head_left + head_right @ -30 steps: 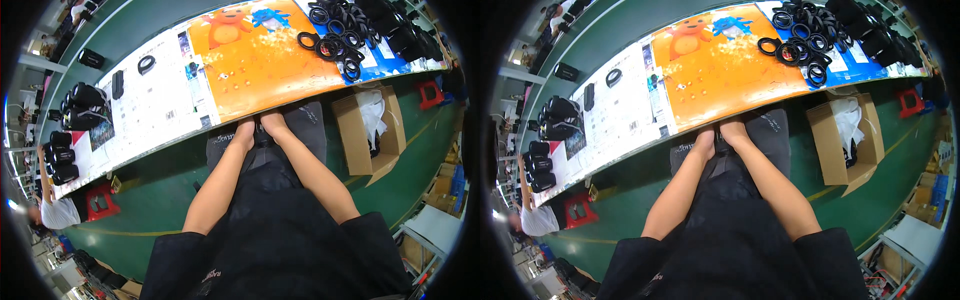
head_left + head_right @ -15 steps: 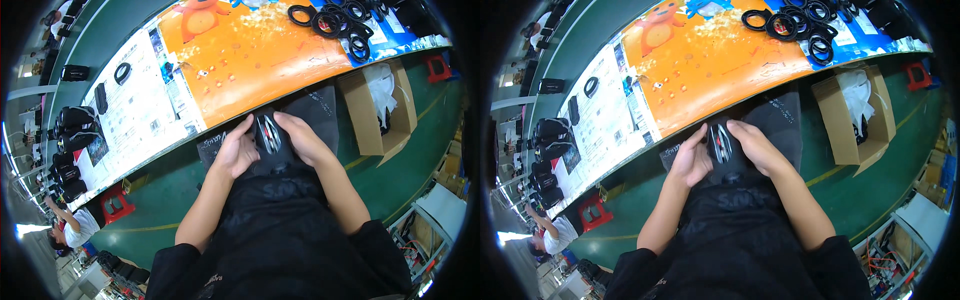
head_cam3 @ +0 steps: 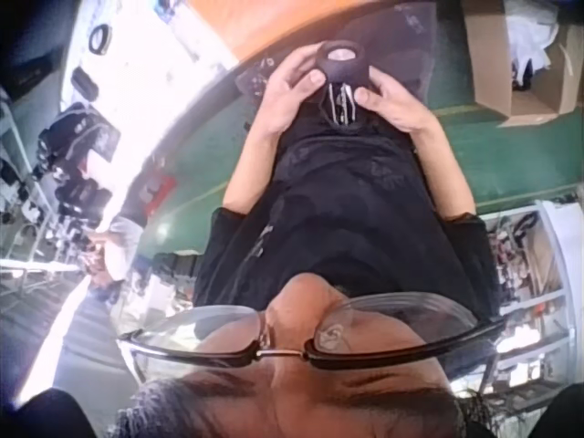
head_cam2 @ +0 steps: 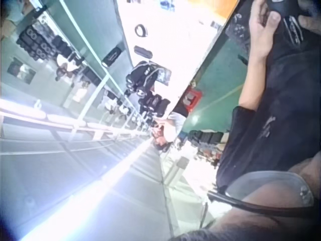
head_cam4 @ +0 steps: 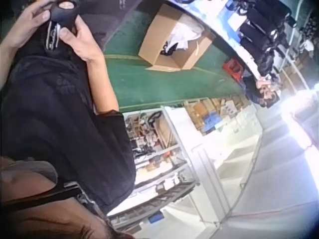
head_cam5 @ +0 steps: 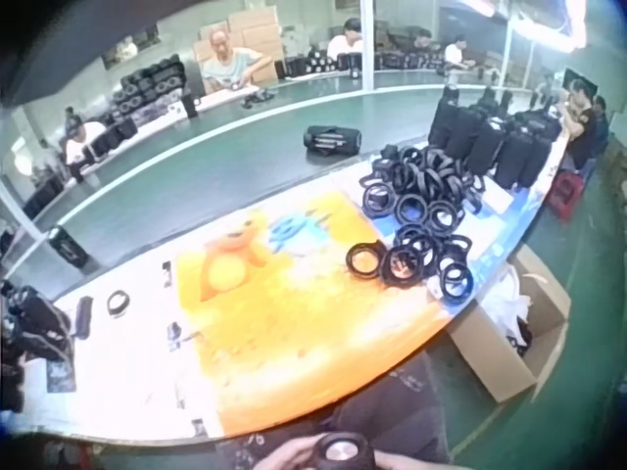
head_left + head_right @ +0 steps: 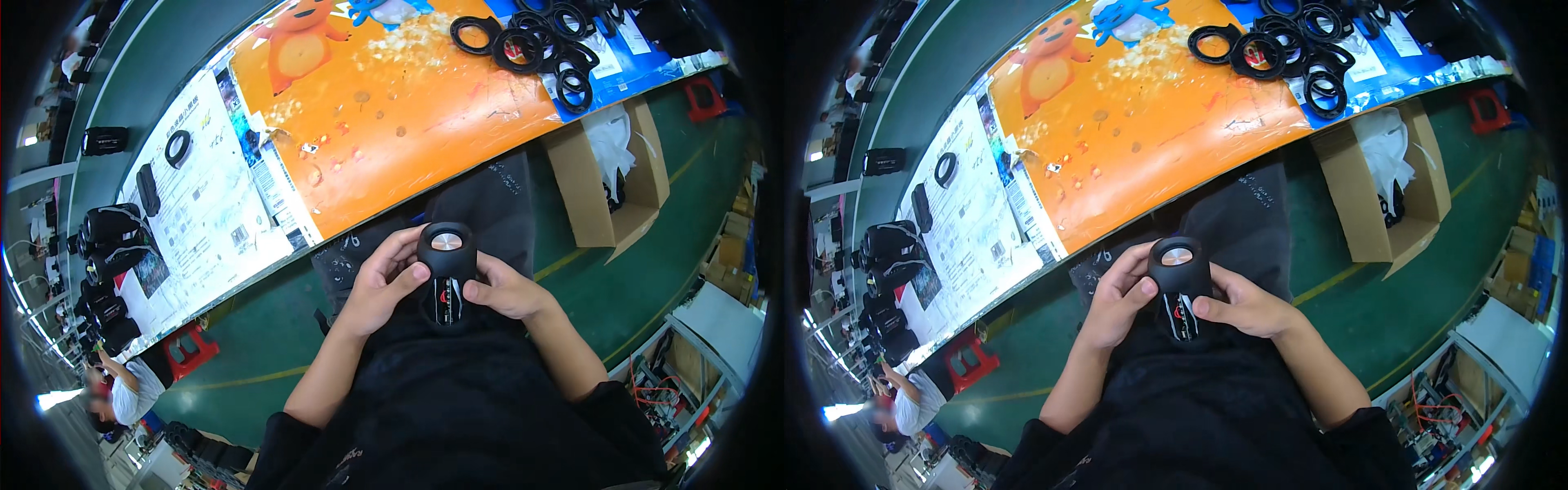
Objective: Assembling cylindrical electronic devices by attaching rubber rings to the top of the units.
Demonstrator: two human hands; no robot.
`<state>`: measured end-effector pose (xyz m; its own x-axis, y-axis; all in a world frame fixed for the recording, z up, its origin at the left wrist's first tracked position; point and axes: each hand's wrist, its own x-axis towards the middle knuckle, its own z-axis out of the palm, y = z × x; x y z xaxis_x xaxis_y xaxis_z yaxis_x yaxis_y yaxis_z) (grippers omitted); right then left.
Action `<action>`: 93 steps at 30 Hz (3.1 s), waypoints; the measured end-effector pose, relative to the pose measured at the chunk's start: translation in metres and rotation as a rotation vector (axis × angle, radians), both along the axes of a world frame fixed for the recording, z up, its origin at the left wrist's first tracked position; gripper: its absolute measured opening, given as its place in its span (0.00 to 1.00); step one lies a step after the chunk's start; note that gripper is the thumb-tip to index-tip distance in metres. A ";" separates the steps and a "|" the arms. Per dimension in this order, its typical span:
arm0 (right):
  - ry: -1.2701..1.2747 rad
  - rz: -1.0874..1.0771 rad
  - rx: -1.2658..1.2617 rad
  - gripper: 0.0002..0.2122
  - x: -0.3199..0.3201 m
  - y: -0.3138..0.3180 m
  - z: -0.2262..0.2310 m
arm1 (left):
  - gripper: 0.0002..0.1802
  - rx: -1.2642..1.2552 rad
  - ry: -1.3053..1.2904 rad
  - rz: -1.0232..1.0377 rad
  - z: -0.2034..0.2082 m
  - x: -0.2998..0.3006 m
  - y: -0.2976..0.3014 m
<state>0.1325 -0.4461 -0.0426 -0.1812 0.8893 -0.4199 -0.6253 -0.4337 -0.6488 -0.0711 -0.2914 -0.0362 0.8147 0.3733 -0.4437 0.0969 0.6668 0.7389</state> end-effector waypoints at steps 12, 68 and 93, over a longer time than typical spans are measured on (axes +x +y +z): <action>0.319 -0.139 -0.009 0.44 -0.007 0.020 0.012 | 0.33 0.256 -0.074 0.048 0.015 0.021 0.015; 0.511 -0.241 0.062 0.39 -0.009 0.049 0.031 | 0.23 0.657 -0.265 -0.133 0.042 0.053 0.085; 0.711 -0.118 -0.070 0.29 -0.009 0.066 0.055 | 0.29 -0.046 -0.430 0.090 0.025 0.041 0.064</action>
<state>0.1239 -0.3806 0.0125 -0.3359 0.8951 -0.2933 -0.9310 -0.3628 -0.0410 -0.0303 -0.2278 -0.0115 0.8938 0.4394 -0.0894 -0.2731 0.6916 0.6687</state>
